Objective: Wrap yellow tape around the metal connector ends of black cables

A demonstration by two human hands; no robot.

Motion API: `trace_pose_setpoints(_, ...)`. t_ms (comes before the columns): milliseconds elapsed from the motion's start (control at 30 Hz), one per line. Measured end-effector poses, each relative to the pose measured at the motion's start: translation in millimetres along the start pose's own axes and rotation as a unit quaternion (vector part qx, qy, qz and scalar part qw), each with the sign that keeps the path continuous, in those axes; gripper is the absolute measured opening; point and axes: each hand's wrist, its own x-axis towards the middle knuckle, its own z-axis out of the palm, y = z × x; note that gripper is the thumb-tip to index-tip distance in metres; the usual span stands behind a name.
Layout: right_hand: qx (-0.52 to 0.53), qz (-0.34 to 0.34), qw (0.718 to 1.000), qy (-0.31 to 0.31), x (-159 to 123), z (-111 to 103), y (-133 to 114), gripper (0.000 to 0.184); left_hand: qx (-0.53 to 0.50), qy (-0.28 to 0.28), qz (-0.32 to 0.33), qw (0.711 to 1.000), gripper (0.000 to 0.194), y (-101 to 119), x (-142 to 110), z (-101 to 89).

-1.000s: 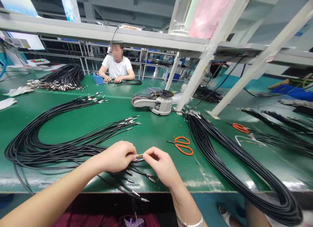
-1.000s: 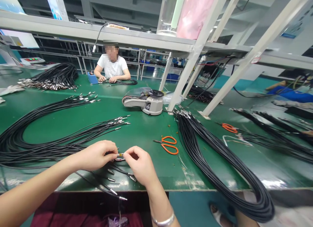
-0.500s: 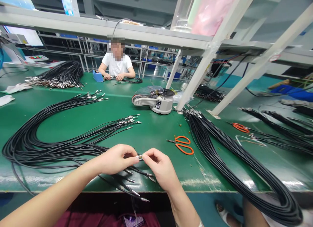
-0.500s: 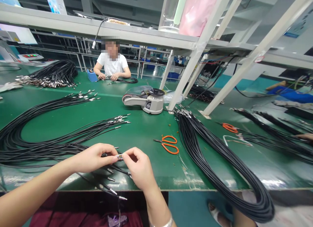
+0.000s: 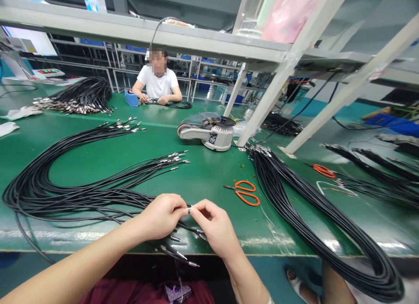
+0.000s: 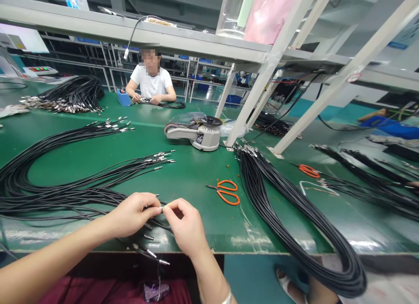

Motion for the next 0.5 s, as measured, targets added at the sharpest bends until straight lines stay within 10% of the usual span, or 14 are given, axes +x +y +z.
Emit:
trace_pose_setpoints(367,-0.004,0.031,0.999,-0.037,-0.6,-4.4,-0.9,0.018,0.041,-0.013,0.034,0.998,0.023,-4.5,0.1,-3.8)
trace_pose_setpoints(500,-0.090,0.025,0.993,-0.068,-4.0,-14.7,0.0,0.016,0.151,0.095,-0.007,0.984,0.027,-26.6,20.8,-24.3)
